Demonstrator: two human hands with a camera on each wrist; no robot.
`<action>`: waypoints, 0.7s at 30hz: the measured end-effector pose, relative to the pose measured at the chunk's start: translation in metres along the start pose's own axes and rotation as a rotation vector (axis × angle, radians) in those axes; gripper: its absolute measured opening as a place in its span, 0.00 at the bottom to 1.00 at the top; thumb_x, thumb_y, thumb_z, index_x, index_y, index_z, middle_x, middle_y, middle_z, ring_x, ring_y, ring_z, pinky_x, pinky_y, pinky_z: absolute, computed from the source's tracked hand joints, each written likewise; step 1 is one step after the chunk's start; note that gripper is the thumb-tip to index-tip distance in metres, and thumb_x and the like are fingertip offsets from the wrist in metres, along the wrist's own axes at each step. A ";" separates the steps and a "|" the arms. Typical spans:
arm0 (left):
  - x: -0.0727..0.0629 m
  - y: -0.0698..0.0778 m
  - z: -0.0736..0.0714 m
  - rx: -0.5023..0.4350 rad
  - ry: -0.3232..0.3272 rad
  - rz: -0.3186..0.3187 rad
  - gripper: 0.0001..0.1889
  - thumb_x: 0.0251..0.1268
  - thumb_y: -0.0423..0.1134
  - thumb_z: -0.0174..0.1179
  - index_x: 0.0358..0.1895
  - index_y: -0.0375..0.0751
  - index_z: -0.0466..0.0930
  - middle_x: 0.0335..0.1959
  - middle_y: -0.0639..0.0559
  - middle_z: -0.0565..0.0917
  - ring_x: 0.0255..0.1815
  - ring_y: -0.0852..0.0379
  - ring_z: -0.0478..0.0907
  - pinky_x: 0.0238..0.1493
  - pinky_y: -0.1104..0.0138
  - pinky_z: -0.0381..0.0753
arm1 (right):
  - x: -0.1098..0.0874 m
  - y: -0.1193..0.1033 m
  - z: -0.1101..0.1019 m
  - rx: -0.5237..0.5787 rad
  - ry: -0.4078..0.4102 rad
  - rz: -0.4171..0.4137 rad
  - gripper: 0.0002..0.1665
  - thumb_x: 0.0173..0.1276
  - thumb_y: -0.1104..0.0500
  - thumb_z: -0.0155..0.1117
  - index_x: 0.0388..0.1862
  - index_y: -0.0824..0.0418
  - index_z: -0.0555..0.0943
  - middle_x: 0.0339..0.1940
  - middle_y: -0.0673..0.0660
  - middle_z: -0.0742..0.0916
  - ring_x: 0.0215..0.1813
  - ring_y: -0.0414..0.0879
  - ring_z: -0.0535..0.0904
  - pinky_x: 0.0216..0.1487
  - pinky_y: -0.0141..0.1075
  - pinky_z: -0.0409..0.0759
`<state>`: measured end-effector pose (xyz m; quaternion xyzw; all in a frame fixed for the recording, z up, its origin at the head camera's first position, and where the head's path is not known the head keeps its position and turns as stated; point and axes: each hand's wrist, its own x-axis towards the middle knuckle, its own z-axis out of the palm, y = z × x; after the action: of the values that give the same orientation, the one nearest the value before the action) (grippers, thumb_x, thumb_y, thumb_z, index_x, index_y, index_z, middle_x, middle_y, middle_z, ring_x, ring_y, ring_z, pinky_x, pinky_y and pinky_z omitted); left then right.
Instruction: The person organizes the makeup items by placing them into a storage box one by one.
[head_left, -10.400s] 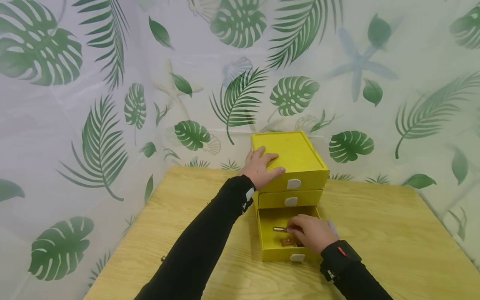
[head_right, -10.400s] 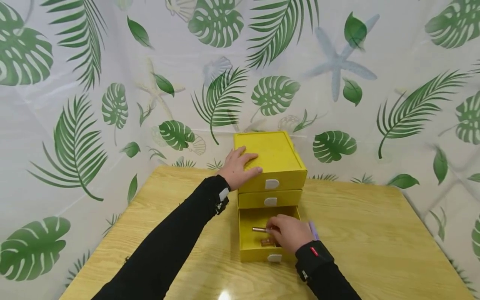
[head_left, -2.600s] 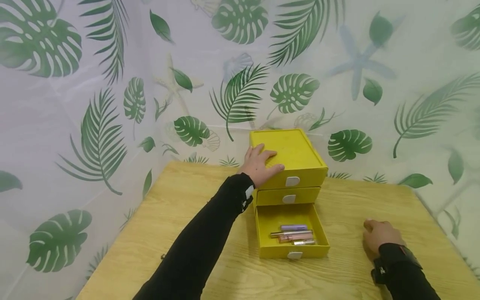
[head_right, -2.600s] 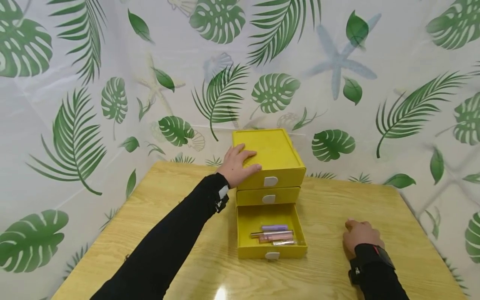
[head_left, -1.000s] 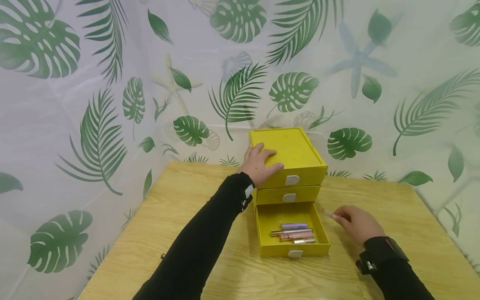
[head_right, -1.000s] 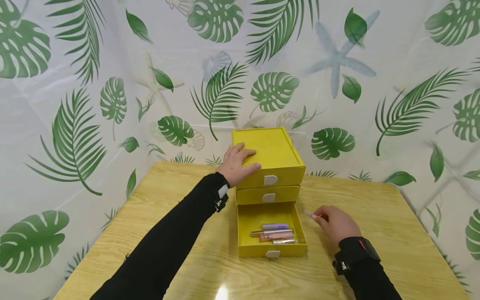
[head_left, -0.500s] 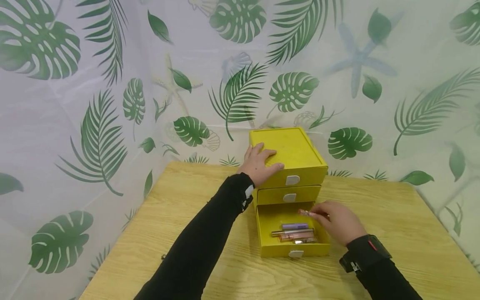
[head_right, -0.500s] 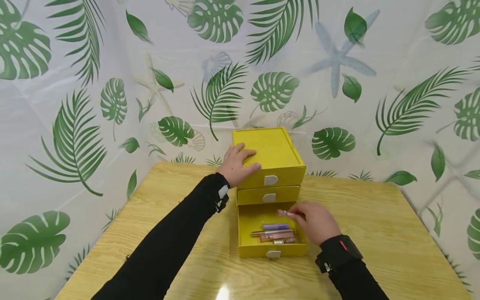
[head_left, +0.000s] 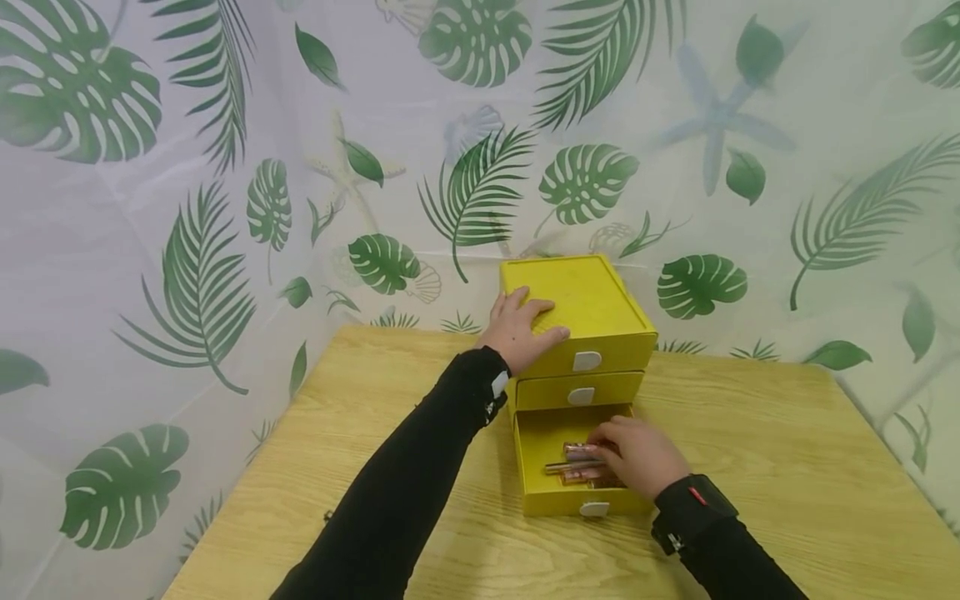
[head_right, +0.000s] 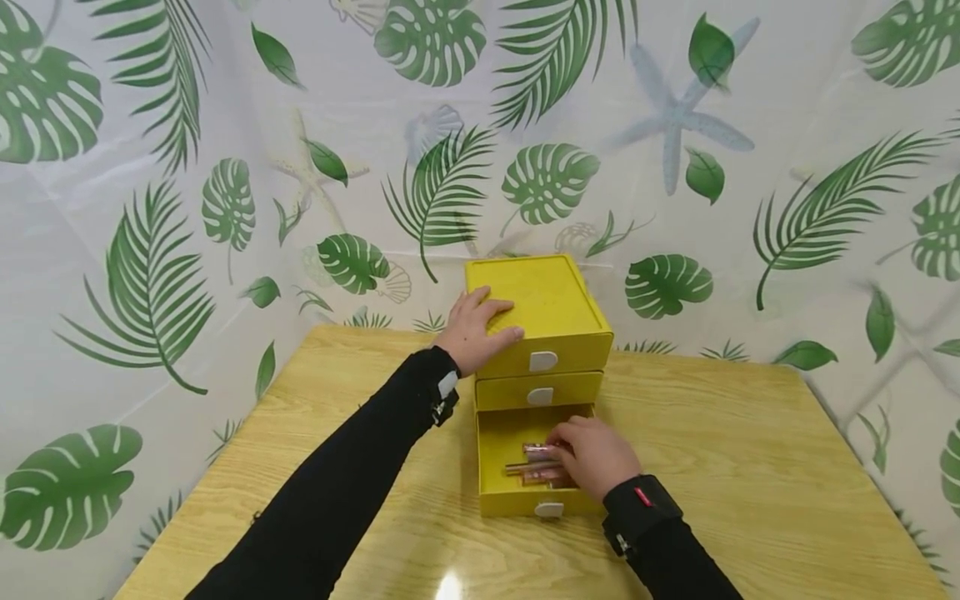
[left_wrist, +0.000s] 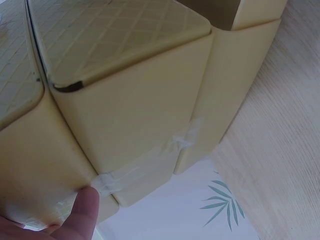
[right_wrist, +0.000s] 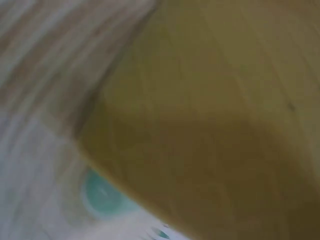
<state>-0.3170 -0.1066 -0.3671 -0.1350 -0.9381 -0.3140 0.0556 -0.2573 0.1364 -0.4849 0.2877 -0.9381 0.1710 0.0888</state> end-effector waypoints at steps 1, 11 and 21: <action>0.000 0.000 0.000 0.001 -0.002 0.001 0.32 0.72 0.63 0.54 0.75 0.56 0.69 0.82 0.48 0.51 0.83 0.41 0.37 0.78 0.49 0.50 | 0.000 0.001 0.002 0.008 -0.009 0.004 0.02 0.68 0.55 0.72 0.38 0.50 0.86 0.32 0.42 0.80 0.35 0.41 0.77 0.40 0.44 0.79; 0.001 0.001 -0.001 -0.009 0.008 0.002 0.32 0.72 0.64 0.54 0.75 0.56 0.69 0.82 0.48 0.51 0.82 0.40 0.38 0.77 0.47 0.52 | 0.006 -0.004 0.007 0.017 -0.117 0.079 0.04 0.65 0.56 0.74 0.33 0.49 0.86 0.29 0.43 0.82 0.32 0.39 0.77 0.38 0.42 0.79; -0.001 0.002 0.001 -0.005 0.003 0.000 0.32 0.72 0.64 0.54 0.74 0.55 0.70 0.82 0.48 0.51 0.82 0.41 0.38 0.78 0.48 0.50 | 0.006 -0.008 0.008 -0.011 -0.139 0.097 0.01 0.64 0.58 0.74 0.34 0.54 0.88 0.29 0.47 0.83 0.32 0.43 0.78 0.39 0.44 0.80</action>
<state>-0.3155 -0.1044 -0.3667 -0.1348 -0.9373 -0.3164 0.0566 -0.2577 0.1241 -0.4881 0.2525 -0.9558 0.1496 0.0168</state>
